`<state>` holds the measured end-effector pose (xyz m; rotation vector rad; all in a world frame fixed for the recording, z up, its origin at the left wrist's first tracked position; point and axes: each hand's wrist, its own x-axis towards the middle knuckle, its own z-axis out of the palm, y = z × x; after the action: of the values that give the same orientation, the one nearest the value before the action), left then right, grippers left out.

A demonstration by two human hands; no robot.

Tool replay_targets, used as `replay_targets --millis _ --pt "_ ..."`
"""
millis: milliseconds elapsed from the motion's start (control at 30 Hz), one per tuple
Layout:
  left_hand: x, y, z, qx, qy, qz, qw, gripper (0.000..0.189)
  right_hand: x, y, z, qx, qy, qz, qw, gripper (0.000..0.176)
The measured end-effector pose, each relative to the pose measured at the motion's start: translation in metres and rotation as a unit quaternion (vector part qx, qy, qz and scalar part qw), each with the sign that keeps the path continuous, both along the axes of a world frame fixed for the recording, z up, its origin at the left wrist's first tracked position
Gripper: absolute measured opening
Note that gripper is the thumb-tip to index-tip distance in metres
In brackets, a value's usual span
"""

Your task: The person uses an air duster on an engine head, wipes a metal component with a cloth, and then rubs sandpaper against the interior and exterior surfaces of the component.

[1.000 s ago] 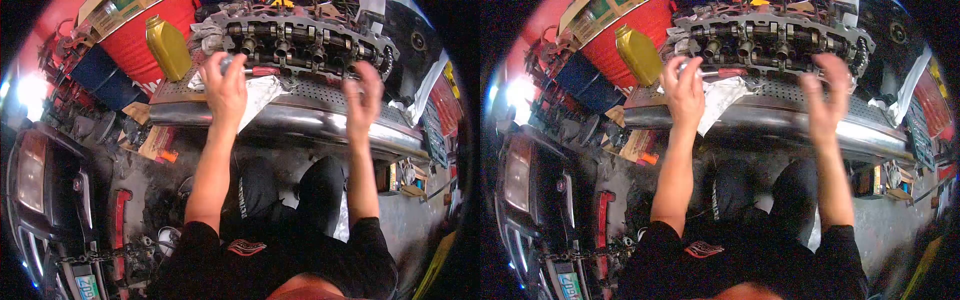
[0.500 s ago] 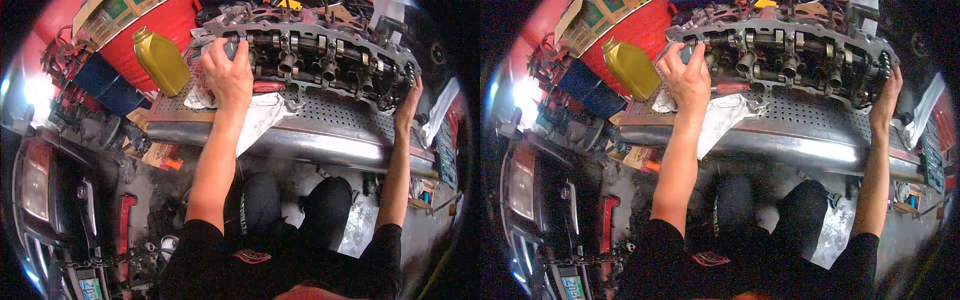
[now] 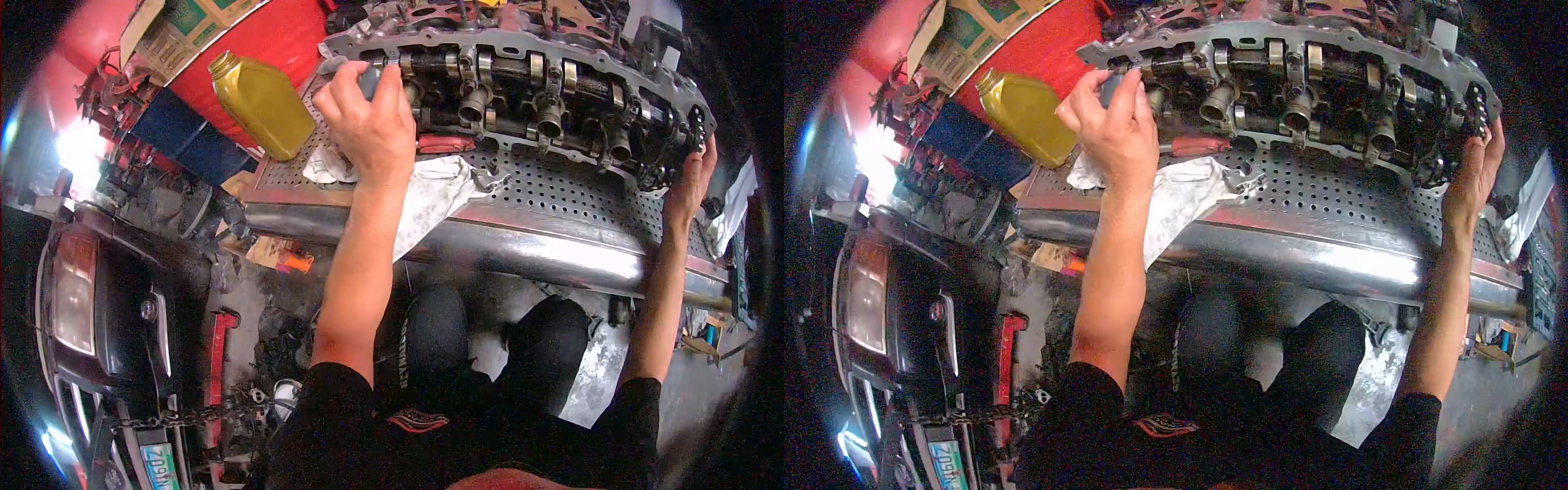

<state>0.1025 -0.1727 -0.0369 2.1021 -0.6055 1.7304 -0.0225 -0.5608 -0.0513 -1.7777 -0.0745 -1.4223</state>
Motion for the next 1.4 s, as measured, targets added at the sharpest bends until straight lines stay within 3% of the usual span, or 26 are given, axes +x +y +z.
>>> replay_targets --millis 100,133,167,200,233,333,400,433,500,533,567,600,633,700,800,900,933,967,1100,1133,1233,1267,1367,1400 --pt "-0.006 0.008 0.011 -0.071 -0.063 0.040 0.995 0.018 0.001 -0.008 -0.003 0.013 -0.024 0.078 0.997 0.072" --pt "-0.005 0.014 0.012 -0.113 -0.068 0.020 0.991 0.016 0.001 -0.009 -0.006 0.021 -0.033 0.117 0.992 0.073" --pt "0.005 0.020 0.006 -0.210 -0.051 -0.066 0.974 0.015 0.001 -0.009 -0.009 0.012 -0.026 0.095 0.995 0.073" --pt "-0.001 0.020 0.006 -0.354 0.039 -0.215 0.909 0.015 0.000 -0.006 -0.009 0.002 -0.021 0.070 0.997 0.074" --pt "-0.010 0.019 0.004 -0.480 0.127 -0.352 0.793 0.016 -0.002 -0.004 -0.007 -0.009 -0.014 0.046 0.999 0.074" --pt "-0.043 0.013 0.003 -0.466 0.138 -0.406 0.774 0.015 -0.009 -0.003 -0.002 -0.051 -0.045 -0.035 0.997 0.062" --pt "-0.069 0.006 0.005 -0.480 0.160 -0.436 0.744 0.015 -0.017 0.012 -0.002 -0.027 -0.146 -0.112 0.983 0.048" --pt "-0.079 0.004 0.007 -0.497 0.190 -0.470 0.704 0.014 -0.022 0.028 0.000 -0.017 -0.195 -0.147 0.970 0.042" --pt "-0.098 0.000 0.007 -0.533 0.246 -0.531 0.611 0.012 -0.036 0.094 -0.007 -0.029 -0.150 -0.012 0.988 0.025" --pt "-0.104 -0.002 0.006 -0.563 0.280 -0.542 0.557 0.012 -0.052 0.134 -0.013 -0.099 -0.001 0.026 0.995 0.019" --pt "-0.108 -0.004 0.003 -0.555 0.289 -0.552 0.552 0.013 -0.066 0.184 0.011 -0.141 0.122 0.096 0.978 0.020" --pt "-0.111 -0.005 -0.003 -0.546 0.298 -0.561 0.546 0.014 -0.061 0.210 0.012 -0.116 0.153 0.179 0.965 0.021" --pt "-0.115 -0.005 -0.009 -0.538 0.307 -0.572 0.539 0.014 -0.053 0.236 0.008 0.031 0.159 0.267 0.950 0.025" --pt "-0.127 -0.002 -0.017 -0.525 0.314 -0.593 0.523 0.012 -0.045 0.263 0.018 0.164 0.271 0.354 0.880 0.029" --pt "-0.149 0.004 -0.023 -0.525 0.321 -0.621 0.486 0.011 -0.041 0.283 0.007 0.161 0.226 0.387 0.879 0.032" --pt "-0.157 0.012 -0.034 -0.466 0.315 -0.588 0.581 0.007 -0.061 0.284 0.018 0.136 0.266 0.392 0.870 0.030" --pt "-0.159 0.015 -0.038 -0.441 0.341 -0.544 0.627 0.008 -0.066 0.288 0.017 0.193 0.244 0.422 0.852 0.024" --pt "-0.164 0.016 -0.041 -0.442 0.333 -0.557 0.619 0.009 -0.067 0.288 0.012 0.181 0.232 0.413 0.862 0.022" --pt "-0.171 0.021 -0.056 -0.325 0.308 -0.452 0.771 0.016 -0.072 0.284 -0.011 0.140 0.218 0.368 0.893 0.013" --pt "-0.175 0.018 -0.054 -0.348 0.275 -0.473 0.762 0.024 -0.073 0.281 -0.017 0.129 0.219 0.366 0.895 0.013" --pt "-0.176 0.026 -0.042 -0.347 0.400 -0.500 0.685 0.022 -0.074 0.272 -0.020 0.094 0.238 0.363 0.896 0.012" --pt "-0.171 0.029 -0.043 -0.271 0.412 -0.478 0.727 0.018 -0.074 0.269 -0.016 0.079 0.247 0.358 0.897 0.011" --pt "-0.154 0.031 -0.048 -0.290 0.445 -0.542 0.651 0.015 -0.070 0.267 -0.004 0.053 0.262 0.346 0.900 0.013" --pt "-0.147 0.029 -0.050 -0.284 0.431 -0.529 0.673 0.017 -0.068 0.268 -0.001 0.050 0.266 0.341 0.900 0.013"
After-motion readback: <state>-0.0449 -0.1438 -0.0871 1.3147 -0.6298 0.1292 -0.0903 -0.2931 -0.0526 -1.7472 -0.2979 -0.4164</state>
